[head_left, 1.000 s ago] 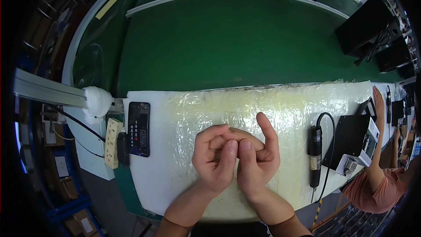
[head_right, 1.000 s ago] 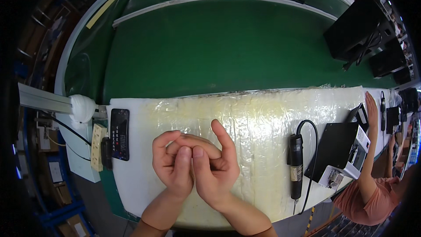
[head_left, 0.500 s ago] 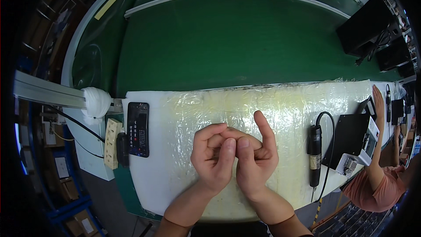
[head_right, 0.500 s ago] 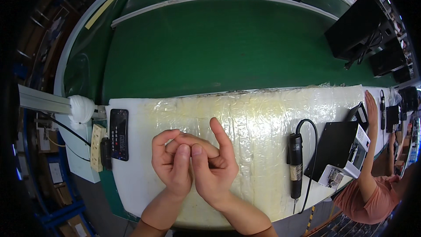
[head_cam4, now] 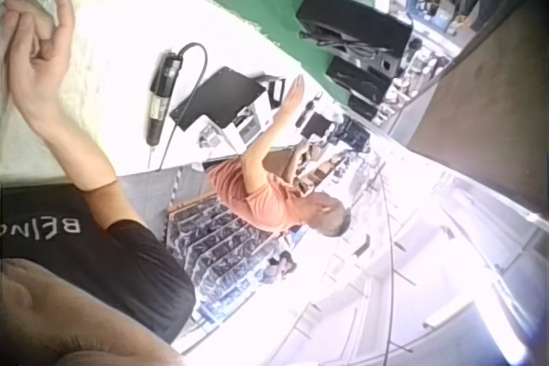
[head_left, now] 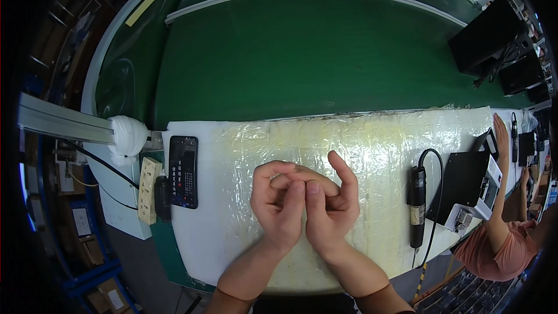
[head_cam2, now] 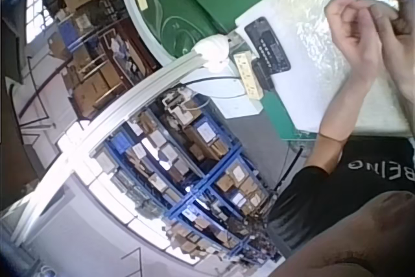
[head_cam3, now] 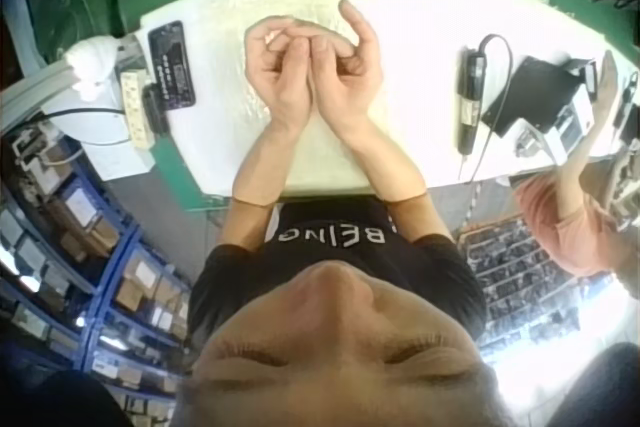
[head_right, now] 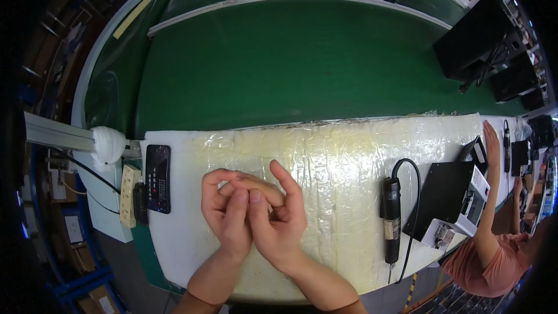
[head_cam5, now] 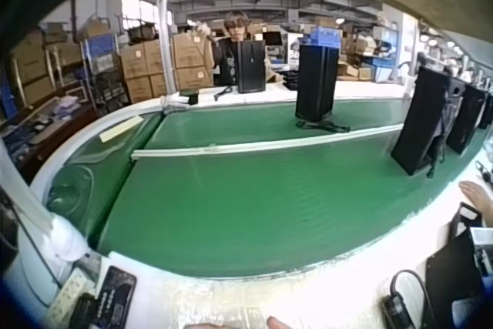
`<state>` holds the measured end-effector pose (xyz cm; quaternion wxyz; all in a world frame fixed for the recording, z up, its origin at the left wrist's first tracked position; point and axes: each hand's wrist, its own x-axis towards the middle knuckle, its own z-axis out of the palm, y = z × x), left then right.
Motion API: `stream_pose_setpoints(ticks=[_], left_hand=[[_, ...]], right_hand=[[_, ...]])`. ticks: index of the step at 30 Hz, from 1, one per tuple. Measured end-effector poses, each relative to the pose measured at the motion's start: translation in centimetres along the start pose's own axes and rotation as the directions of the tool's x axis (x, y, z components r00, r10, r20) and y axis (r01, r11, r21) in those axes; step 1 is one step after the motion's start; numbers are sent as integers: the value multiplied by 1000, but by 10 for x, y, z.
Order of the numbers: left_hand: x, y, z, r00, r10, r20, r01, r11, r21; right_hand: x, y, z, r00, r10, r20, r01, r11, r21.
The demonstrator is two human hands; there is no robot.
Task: Using an electric screwdriver to assemble or disassemble parts of an electronic device on a production line.
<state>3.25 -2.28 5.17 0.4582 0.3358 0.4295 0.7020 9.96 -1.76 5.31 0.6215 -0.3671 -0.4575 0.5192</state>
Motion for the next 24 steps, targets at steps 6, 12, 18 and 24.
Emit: stream_pose_setpoints(ticks=[6, 12, 18, 24], left_hand=[[10, -12, -8, 994, 9, -111, -14, 999, -43], [12, -9, -2, 986, -16, -168, 29, 997, 71], [9, -8, -2, 993, -10, -118, 18, 998, 65], [10, -6, 6, 993, 35, -111, -20, 992, 128]], right_hand=[[0, 5, 2, 999, 49, -7, -49, 999, -15], [2, 6, 5, 988, 131, -77, -128, 991, 45], [3, 4, 5, 978, 182, -105, -171, 980, 104], [4, 4, 3, 977, 174, -119, -164, 982, 89]])
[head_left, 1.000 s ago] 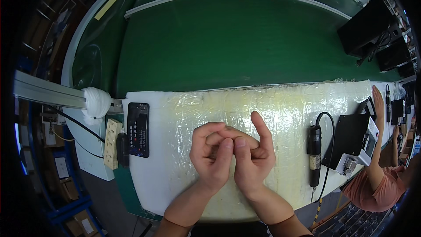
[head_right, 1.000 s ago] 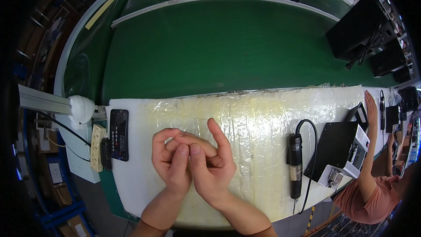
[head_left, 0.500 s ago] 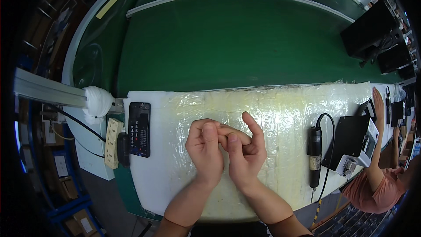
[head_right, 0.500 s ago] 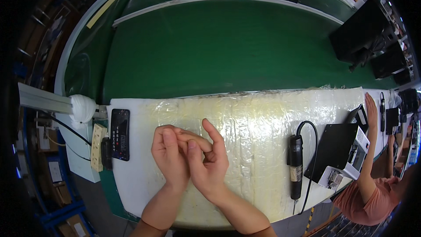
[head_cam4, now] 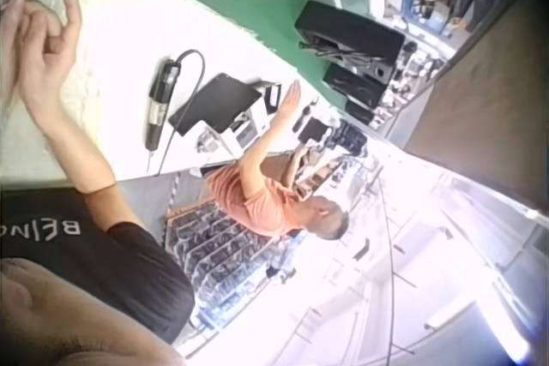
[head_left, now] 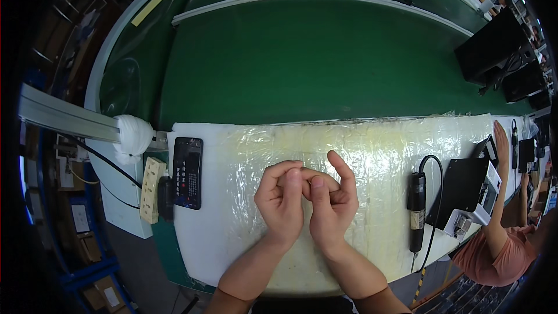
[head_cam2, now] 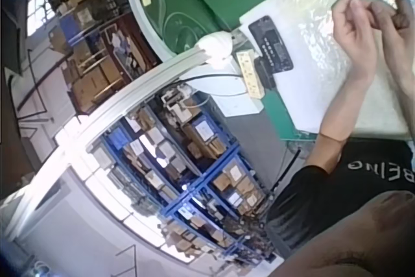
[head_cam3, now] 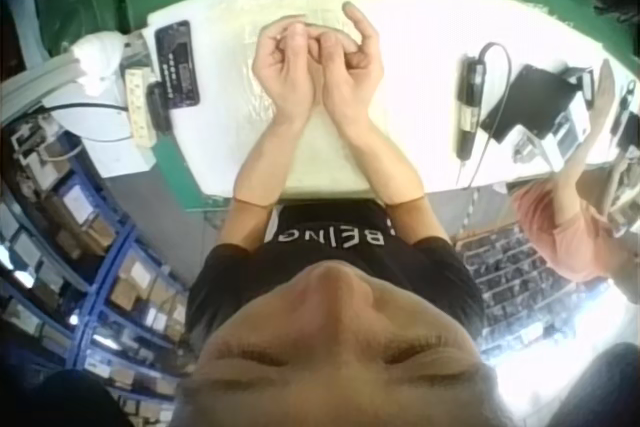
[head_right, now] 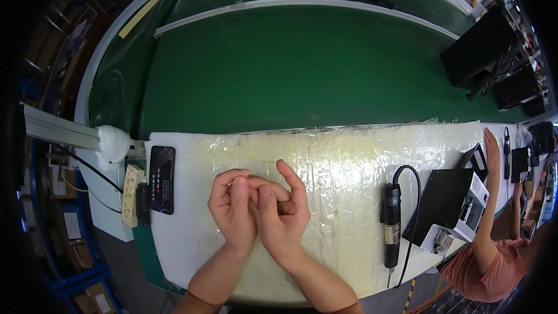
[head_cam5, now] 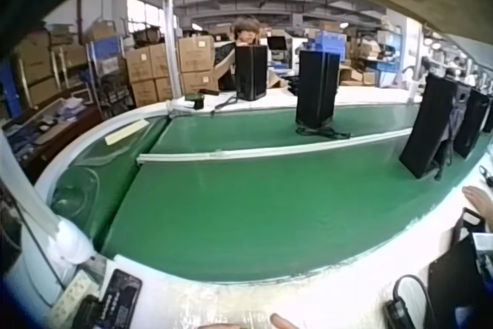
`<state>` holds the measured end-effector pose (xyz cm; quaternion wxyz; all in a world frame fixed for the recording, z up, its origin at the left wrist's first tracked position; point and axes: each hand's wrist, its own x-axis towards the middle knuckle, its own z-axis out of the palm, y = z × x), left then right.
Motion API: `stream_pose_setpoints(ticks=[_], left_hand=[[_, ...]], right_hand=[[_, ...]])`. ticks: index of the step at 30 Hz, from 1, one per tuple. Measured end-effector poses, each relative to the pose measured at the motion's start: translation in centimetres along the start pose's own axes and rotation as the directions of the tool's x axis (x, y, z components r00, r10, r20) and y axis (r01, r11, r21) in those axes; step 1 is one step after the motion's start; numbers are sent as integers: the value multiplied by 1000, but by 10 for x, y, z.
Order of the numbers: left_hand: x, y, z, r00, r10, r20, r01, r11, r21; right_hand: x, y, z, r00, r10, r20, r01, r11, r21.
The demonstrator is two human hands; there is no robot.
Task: Using an electric screwdriver to assemble or disassemble parts of an electronic device on a production line.
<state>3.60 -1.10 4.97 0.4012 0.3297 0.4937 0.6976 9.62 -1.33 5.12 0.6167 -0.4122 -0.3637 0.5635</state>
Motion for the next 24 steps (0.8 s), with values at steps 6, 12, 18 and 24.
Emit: stream_pose_setpoints(ticks=[6, 12, 18, 24], left_hand=[[-1, -4, -5, 999, -44, 14, 45, 994, -103], [1, -8, -9, 998, -17, 68, 26, 991, -133], [2, -5, -6, 998, -58, 38, 61, 994, -93], [4, -4, -3, 992, -130, -7, 129, 989, -77]], right_hand=[[2, -3, -3, 997, 74, 21, -75, 993, 90], [7, -2, -7, 986, 136, 99, -154, 967, 202], [9, -6, -6, 975, 209, 71, -219, 959, 179], [8, -9, -3, 963, 271, 3, -269, 953, 137]])
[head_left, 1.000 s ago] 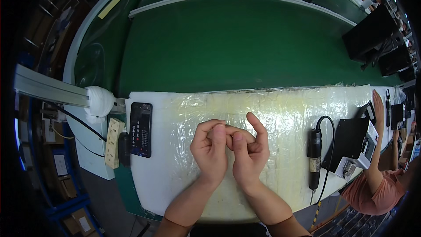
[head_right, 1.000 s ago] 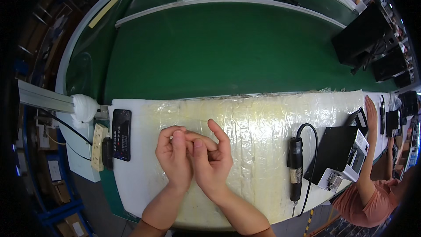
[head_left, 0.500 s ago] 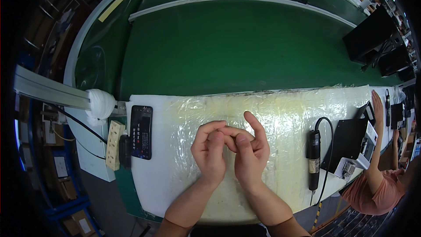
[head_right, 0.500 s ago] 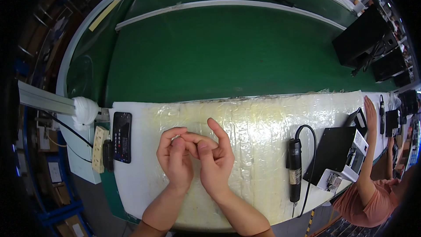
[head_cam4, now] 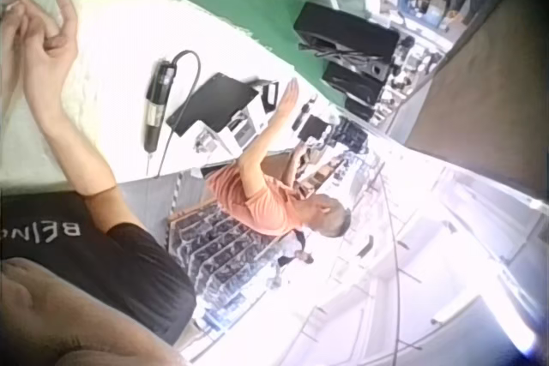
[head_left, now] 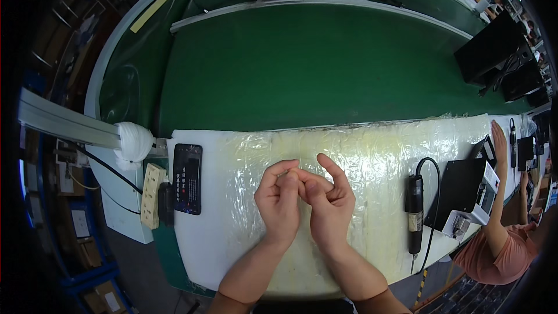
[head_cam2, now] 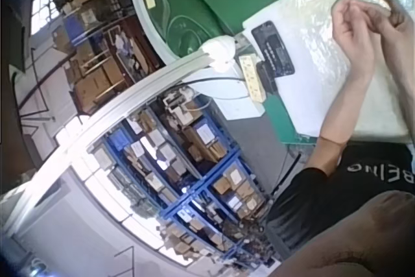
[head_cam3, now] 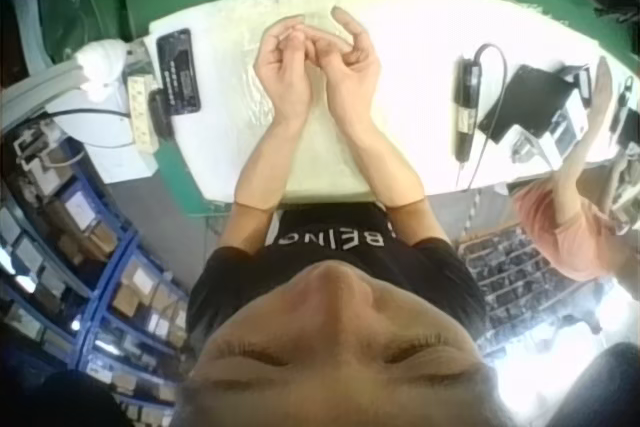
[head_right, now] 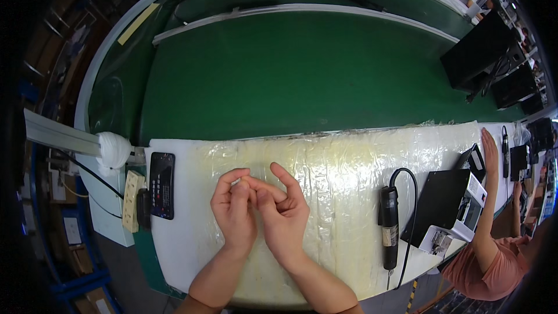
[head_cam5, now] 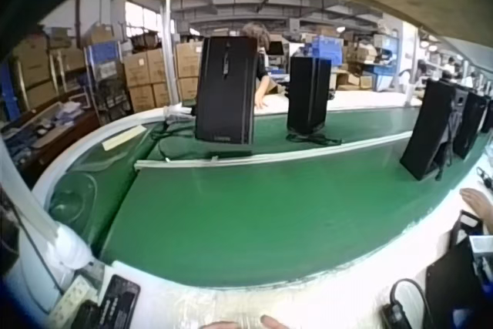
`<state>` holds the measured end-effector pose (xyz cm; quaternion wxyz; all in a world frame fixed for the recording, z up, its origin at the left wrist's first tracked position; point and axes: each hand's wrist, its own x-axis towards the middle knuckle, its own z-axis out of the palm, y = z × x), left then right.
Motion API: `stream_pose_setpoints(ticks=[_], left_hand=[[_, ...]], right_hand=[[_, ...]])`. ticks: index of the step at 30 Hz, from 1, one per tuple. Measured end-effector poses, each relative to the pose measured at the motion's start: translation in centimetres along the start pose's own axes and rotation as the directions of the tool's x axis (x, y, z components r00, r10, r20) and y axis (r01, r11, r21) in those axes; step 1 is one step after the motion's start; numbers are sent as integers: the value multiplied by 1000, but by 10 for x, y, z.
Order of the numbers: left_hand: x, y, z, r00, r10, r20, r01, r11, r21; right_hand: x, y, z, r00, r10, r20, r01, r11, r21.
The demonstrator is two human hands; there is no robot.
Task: Using an electric screwdriver to assemble or disassemble parts of an electronic device on a production line.
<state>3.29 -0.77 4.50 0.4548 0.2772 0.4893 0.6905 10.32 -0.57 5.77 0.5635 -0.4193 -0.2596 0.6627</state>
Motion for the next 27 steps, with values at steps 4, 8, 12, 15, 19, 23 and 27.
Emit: stream_pose_setpoints(ticks=[4, 8, 12, 15, 19, 23, 27], left_hand=[[-1, -3, -8, 999, -26, 40, 26, 1000, 3], [-5, -3, -6, 998, 21, 58, -20, 1000, -8], [-6, -3, -5, 991, 79, 104, -79, 997, -10], [-3, -9, -9, 992, 25, 124, -21, 999, -35], [0, -1, -6, 992, 41, 123, -32, 997, -73], [0, -1, -4, 991, 50, 125, -47, 999, -22], [-2, -5, -4, 993, 97, 71, -101, 993, 55]], right_hand=[[-2, -1, 3, 999, -40, -33, 38, 997, -62], [-6, -4, 5, 996, -77, -38, 75, 996, -51], [-3, -3, -7, 996, -74, -47, 71, 996, -63], [-2, 2, -8, 997, -42, -69, 40, 999, -37], [-5, 0, 0, 997, -71, -11, 71, 997, -15], [-3, 2, 1, 997, -83, -6, 83, 996, 18], [-2, 0, 3, 997, -79, 5, 78, 996, 34]])
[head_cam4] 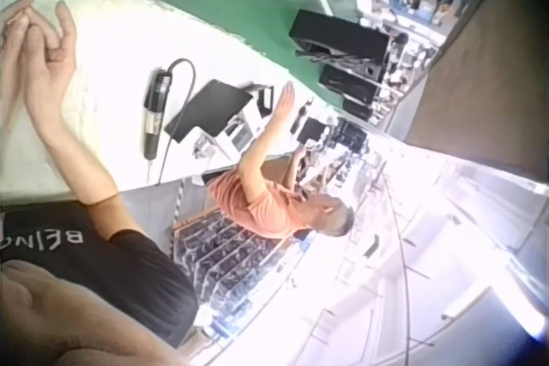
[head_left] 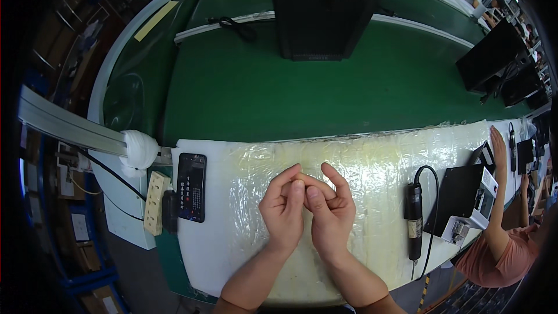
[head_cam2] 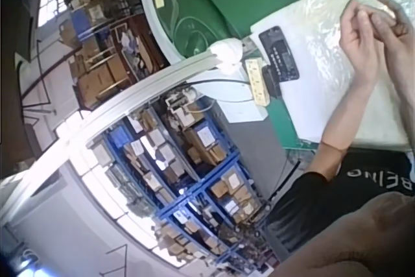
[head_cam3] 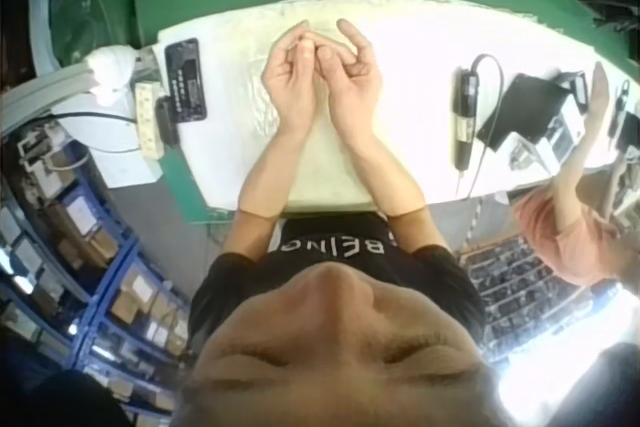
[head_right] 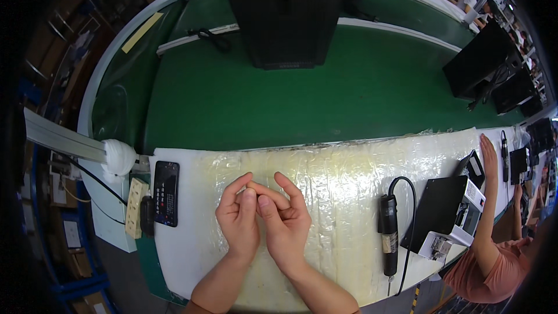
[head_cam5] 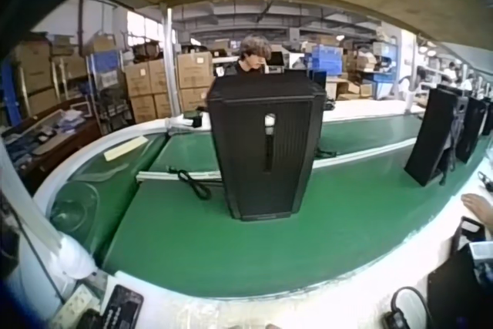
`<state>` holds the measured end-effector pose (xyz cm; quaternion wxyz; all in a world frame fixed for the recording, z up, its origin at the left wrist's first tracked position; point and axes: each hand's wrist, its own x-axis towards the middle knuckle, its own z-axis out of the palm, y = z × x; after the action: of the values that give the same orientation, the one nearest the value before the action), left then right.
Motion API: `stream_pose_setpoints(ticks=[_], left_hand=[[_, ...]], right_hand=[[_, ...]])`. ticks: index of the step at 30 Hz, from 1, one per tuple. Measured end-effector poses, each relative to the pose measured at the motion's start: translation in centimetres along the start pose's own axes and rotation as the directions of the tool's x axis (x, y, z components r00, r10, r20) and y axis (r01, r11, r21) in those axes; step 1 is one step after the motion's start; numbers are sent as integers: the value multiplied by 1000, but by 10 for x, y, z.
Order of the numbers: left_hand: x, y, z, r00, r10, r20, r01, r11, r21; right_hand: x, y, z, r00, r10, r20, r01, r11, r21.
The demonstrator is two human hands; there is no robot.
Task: Using an electric screwdriver to assemble or disassemble parts of an electronic device on a production line.
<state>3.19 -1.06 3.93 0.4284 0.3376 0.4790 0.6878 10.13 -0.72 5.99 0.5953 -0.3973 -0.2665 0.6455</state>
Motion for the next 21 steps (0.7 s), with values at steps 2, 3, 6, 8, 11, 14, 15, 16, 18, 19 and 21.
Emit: stream_pose_setpoints(ticks=[2, 3, 6, 8, 11, 14, 15, 16, 18, 19, 21], left_hand=[[-1, -1, -1, 1000, -3, -14, 3, 1000, 9], [-1, -2, -1, 1000, -2, -21, 2, 1000, 20], [-1, -2, -2, 1000, 1, -26, 0, 999, 32], [-1, -1, -1, 1000, 2, -22, -2, 1000, 31], [-1, -2, -2, 1000, 4, -19, -3, 999, 37], [1, -2, 1, 1000, 15, -25, -13, 998, 56], [1, -2, 2, 1000, -8, -1, 8, 998, 55], [1, -2, 3, 999, -29, 21, 28, 998, 57], [0, -8, 0, 997, -67, 41, 67, 998, 2], [0, -11, -3, 993, -102, 62, 106, 993, -52], [1, -16, -9, 991, -98, 86, 111, 980, -165]], right_hand=[[0, 2, -1, 1000, 2, 16, -2, 1000, 8], [0, 3, -1, 1000, -2, 17, 2, 1000, 8], [1, 5, -2, 1000, -8, 22, 8, 1000, 5], [1, 3, -2, 1000, -12, 25, 12, 1000, 3], [1, 5, -2, 1000, -5, 29, 6, 1000, -11], [3, 12, -4, 999, -46, 5, 46, 999, -24], [4, 13, -7, 999, -39, -18, 38, 998, -41], [6, 16, -10, 999, -31, -40, 28, 998, -57], [12, 23, -20, 999, 10, -36, -10, 1000, 13], [16, 26, -25, 998, 51, -28, -48, 995, 82], [24, 32, -35, 993, 117, 2, -114, 964, 240]])
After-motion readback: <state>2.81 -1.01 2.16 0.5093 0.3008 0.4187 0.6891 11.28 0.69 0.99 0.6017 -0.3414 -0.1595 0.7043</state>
